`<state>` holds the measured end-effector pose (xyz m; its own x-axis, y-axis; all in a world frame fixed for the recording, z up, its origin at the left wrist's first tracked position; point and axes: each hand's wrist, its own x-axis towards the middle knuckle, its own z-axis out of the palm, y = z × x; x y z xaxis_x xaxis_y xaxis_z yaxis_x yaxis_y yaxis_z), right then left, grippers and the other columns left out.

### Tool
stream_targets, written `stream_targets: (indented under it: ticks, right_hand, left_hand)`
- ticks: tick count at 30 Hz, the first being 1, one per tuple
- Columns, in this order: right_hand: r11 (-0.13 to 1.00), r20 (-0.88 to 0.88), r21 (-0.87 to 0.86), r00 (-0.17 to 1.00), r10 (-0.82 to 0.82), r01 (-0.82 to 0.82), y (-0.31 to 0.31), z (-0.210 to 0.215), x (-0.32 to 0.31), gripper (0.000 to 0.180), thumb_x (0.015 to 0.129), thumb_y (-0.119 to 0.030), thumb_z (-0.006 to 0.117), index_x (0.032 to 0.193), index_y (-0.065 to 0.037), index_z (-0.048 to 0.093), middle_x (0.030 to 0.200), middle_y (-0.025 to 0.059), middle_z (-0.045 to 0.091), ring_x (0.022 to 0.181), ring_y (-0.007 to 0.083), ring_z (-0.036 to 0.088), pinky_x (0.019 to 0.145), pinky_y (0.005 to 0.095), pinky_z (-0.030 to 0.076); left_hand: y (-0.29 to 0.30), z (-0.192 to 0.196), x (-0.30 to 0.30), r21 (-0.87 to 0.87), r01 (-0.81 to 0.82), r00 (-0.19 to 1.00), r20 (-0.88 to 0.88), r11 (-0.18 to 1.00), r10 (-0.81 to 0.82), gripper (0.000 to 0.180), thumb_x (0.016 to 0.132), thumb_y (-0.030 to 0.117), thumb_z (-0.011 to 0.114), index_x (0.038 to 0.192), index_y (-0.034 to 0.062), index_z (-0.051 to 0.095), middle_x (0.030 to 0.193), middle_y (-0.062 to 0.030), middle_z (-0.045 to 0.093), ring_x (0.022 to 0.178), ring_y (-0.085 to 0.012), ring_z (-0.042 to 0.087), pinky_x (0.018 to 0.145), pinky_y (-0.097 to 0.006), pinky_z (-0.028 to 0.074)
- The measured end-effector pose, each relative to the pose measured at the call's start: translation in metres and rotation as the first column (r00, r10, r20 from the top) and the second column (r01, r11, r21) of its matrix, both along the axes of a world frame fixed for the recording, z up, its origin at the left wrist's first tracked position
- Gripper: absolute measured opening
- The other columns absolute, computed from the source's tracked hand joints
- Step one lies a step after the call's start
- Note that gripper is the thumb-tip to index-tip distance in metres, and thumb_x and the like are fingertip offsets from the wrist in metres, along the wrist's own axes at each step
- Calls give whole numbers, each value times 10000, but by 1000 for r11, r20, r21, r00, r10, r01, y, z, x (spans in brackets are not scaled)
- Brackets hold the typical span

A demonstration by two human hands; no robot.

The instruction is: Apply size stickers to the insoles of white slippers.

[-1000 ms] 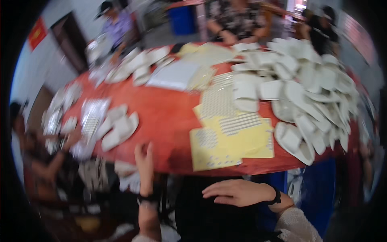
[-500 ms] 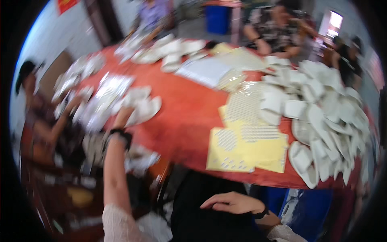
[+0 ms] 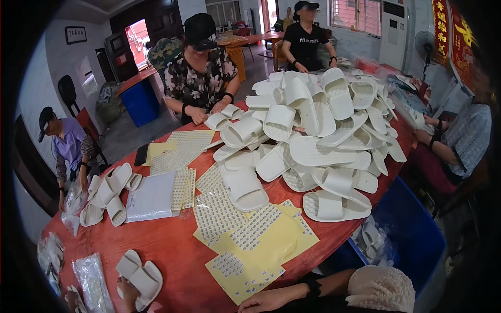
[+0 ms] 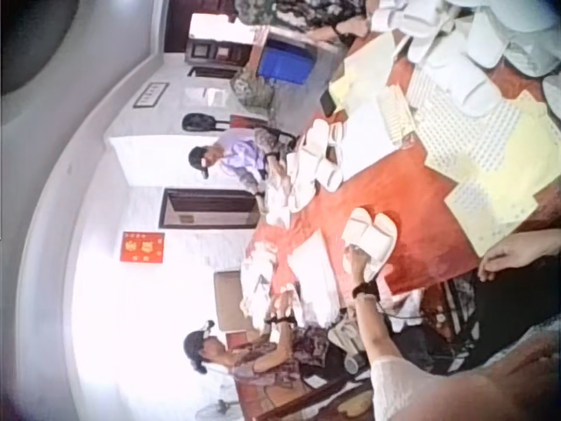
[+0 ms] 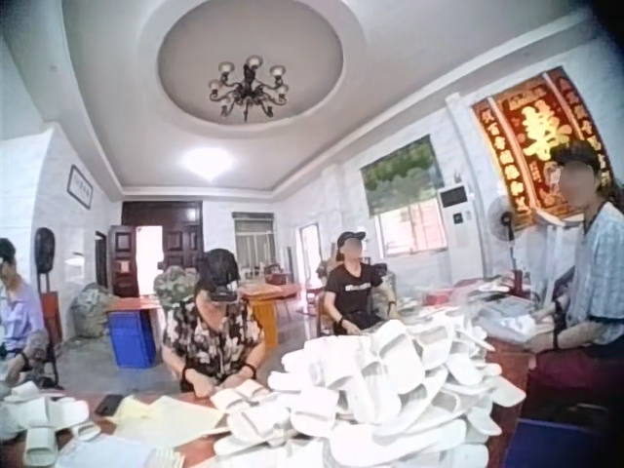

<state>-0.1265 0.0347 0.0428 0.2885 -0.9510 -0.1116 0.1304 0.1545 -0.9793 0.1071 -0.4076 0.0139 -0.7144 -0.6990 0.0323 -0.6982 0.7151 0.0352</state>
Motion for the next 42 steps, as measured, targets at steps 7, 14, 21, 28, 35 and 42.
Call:
stream_targets:
  ticks: [7, 14, 21, 28, 35, 42]
  right_hand:
    - [997, 83, -49, 994, 69, -65, -6, 5, 28, 317, 987, -248, 459, 1093, 16, 600, 1005, 82, 665, 921, 151, 619, 828, 290, 477]
    - [834, -145, -250, 833, -534, 491, -17, -5, 56, 645, 929, -207, 579, 1425, -20, 211, 1406, 152, 349, 1176, 221, 497, 932, 308, 438]
    - [555, -134, -648, 639, -757, 521, -18, 30, 79, 632, 905, -145, 588, 1412, 18, 249, 1385, 234, 375, 1236, 368, 441, 1011, 404, 368]
    - [629, -253, -563, 612, -749, 536, -29, -16, 87, 486, 837, -64, 632, 1287, 11, 464, 1218, 188, 528, 1112, 361, 525, 945, 390, 426]
    - [677, -596, -634, 321, -736, 375, -30, -33, 76, 311, 772, -56, 658, 1074, -21, 591, 1136, 157, 520, 1030, 354, 507, 870, 400, 419]
    - [715, -611, -602, 372, -699, 356, -52, -20, 58, 111, 829, -81, 602, 936, -57, 620, 882, 73, 608, 838, 275, 567, 729, 383, 412]
  left_hand:
    - [56, 20, -35, 168, 101, 948, -316, 981, -43, 154, 813, 51, 520, 931, -2, 603, 716, -75, 592, 636, -204, 579, 557, -339, 440]
    - [166, 59, -54, 636, 108, 664, -618, 764, 421, 146, 820, 58, 487, 903, -12, 585, 630, -12, 543, 515, -101, 531, 445, -263, 409]
    - [273, 62, -77, 570, 107, 155, -819, 814, 553, 244, 848, 49, 580, 1063, -69, 577, 840, -93, 622, 619, -97, 563, 524, -208, 433]
    - [284, 32, -33, 270, -182, 467, -822, 945, 325, 301, 832, 149, 635, 1037, -72, 624, 840, -115, 675, 718, -166, 615, 647, -303, 484]
    - [302, 13, 0, 449, -203, 543, -688, 870, 482, 333, 829, 132, 655, 1089, -52, 558, 1005, -252, 575, 916, -377, 573, 770, -427, 460]
    - [369, 9, 0, 165, -130, 698, -685, 978, 209, 335, 754, 27, 701, 1077, 41, 614, 1097, -126, 598, 1058, -317, 569, 878, -398, 456]
